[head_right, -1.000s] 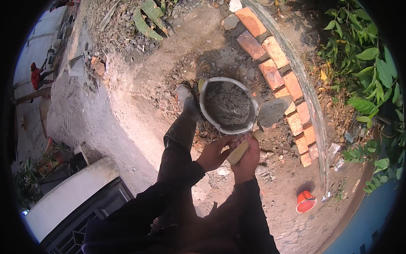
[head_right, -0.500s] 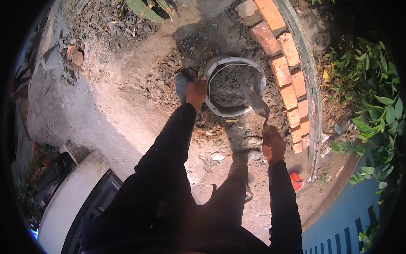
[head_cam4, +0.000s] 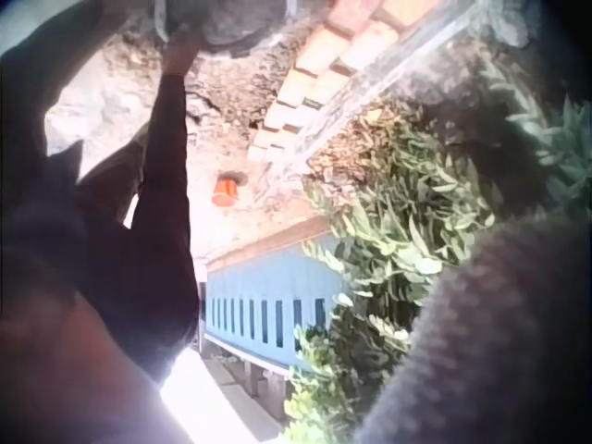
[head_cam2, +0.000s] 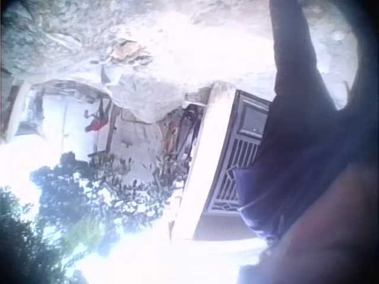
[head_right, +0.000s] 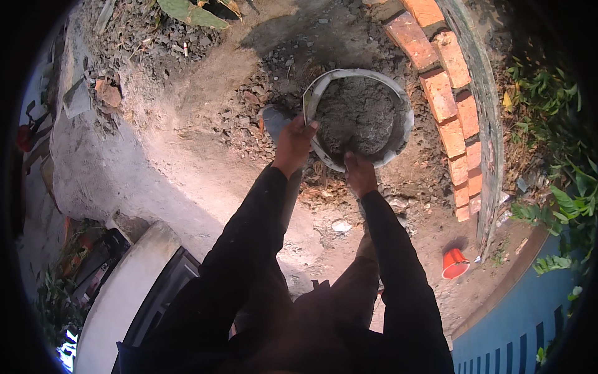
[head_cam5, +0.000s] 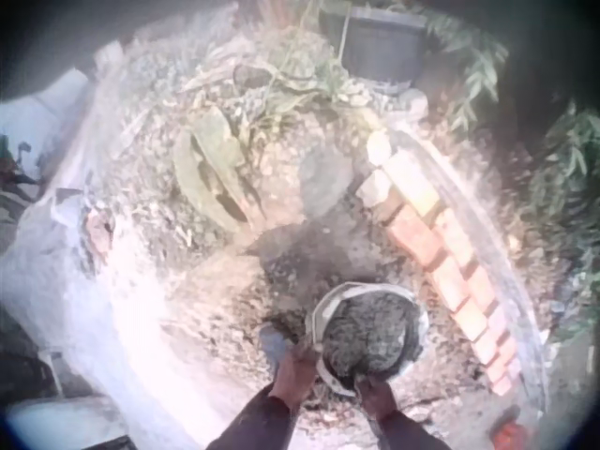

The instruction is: The person picks up a concrete piece by hand, places bricks along a curved border, and uses a trowel to scoop mortar from a bucket and smooth it over the bricks.

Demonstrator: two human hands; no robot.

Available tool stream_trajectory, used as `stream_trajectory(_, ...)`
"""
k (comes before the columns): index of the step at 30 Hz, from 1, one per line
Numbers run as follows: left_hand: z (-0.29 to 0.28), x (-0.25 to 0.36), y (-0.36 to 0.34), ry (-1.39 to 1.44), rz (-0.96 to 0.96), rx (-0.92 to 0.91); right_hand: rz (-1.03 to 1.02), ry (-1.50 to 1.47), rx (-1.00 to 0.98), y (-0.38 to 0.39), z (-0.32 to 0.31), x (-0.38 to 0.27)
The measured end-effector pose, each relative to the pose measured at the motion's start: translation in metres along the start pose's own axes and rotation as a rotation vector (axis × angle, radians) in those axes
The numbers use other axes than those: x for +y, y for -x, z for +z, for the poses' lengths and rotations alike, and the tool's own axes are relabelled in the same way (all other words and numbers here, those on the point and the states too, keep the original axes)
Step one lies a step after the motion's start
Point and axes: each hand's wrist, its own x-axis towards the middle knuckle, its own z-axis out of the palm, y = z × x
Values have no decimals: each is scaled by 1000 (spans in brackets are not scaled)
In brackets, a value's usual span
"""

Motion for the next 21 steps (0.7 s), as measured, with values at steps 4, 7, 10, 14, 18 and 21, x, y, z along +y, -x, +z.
stream_trajectory(4, 3, -9, -7, 110, 27, -28, -19, -178, 16, 6, -6, 9)
stream_trajectory(7, 9, -1, -9, 190, 60, -3, -36, -184, -74, 30, -26, 0)
stream_trajectory(10, 8, 4, -8, 360, 23, 17, -50, -229, -106, 69, -41, -22)
stream_trajectory(14, 1, -10, -11, 248, 18, 51, -20, -237, -83, 106, -83, -76)
stream_trajectory(18, -3, -2, -2, -59, 21, 119, -251, -133, 196, 95, -105, -166)
stream_trajectory(21, 4, 5, -9, -131, 120, 166, -662, 115, 395, 6, -130, -216)
